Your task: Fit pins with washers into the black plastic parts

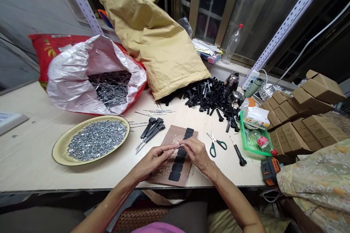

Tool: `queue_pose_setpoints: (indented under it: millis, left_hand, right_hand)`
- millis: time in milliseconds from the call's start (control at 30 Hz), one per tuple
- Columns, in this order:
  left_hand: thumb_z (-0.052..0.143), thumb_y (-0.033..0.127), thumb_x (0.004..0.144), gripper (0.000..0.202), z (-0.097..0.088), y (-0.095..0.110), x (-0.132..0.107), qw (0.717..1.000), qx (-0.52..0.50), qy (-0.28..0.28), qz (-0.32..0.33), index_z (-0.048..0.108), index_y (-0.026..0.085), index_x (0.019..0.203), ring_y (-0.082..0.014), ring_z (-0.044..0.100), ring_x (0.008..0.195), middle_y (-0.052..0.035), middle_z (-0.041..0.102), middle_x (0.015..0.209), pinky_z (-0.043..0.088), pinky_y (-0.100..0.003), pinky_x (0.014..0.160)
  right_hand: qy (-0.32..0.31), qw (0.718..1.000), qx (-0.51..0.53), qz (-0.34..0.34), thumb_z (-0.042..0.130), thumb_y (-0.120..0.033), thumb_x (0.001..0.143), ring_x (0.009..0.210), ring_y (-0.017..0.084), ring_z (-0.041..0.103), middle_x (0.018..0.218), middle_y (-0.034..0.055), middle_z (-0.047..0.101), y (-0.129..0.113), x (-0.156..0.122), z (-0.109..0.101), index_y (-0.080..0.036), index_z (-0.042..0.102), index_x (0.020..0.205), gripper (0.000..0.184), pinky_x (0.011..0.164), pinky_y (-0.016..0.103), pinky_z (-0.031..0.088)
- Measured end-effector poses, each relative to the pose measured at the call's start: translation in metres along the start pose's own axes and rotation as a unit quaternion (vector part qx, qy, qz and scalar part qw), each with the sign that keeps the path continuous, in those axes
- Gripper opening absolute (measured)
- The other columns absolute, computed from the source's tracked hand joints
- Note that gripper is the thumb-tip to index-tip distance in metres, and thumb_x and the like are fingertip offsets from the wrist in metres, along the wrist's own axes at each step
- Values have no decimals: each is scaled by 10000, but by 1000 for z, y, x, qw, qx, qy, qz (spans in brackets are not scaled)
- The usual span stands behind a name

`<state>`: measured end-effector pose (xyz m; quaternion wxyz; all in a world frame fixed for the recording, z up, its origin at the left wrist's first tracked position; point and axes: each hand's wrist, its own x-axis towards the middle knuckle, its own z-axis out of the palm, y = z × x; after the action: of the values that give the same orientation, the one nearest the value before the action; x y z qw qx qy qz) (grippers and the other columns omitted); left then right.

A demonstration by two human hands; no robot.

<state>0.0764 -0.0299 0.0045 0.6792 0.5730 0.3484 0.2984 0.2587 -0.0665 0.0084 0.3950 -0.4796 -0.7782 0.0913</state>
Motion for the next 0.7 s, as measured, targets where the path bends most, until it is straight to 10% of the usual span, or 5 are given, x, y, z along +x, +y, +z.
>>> queue_pose_setpoints:
  millis: [167, 433, 700]
  left_hand:
    - [548, 461, 782, 371, -1, 1, 1, 996, 84, -16, 33, 734, 202, 972, -256, 604, 1030, -75, 721, 1037, 436, -370, 936]
    - [548, 458, 799, 396, 0, -1, 1, 997, 63, -23, 24, 712, 192, 1043, -259, 605, 1050, -81, 711, 1079, 438, -384, 946]
    - [504, 378, 826, 322, 2, -6, 4, 990, 119, -12, 80, 721, 210, 994, -222, 631, 940, -63, 725, 971, 473, -336, 871]
  right_hand:
    - [-8, 1000, 11, -24, 420, -271, 960, 777, 152, 648, 842, 63, 699, -2, 1, -4, -197, 662, 1007, 258, 682, 270, 538]
    - [-27, 994, 74, 78, 553, -350, 895, 685, 145, 634, 758, 33, 692, -2, 7, -14, -222, 716, 881, 208, 626, 266, 525]
    - [-46, 999, -22, 8, 386, -303, 974, 732, 145, 598, 793, 46, 653, -5, 1, -10, -196, 632, 933, 272, 645, 262, 486]
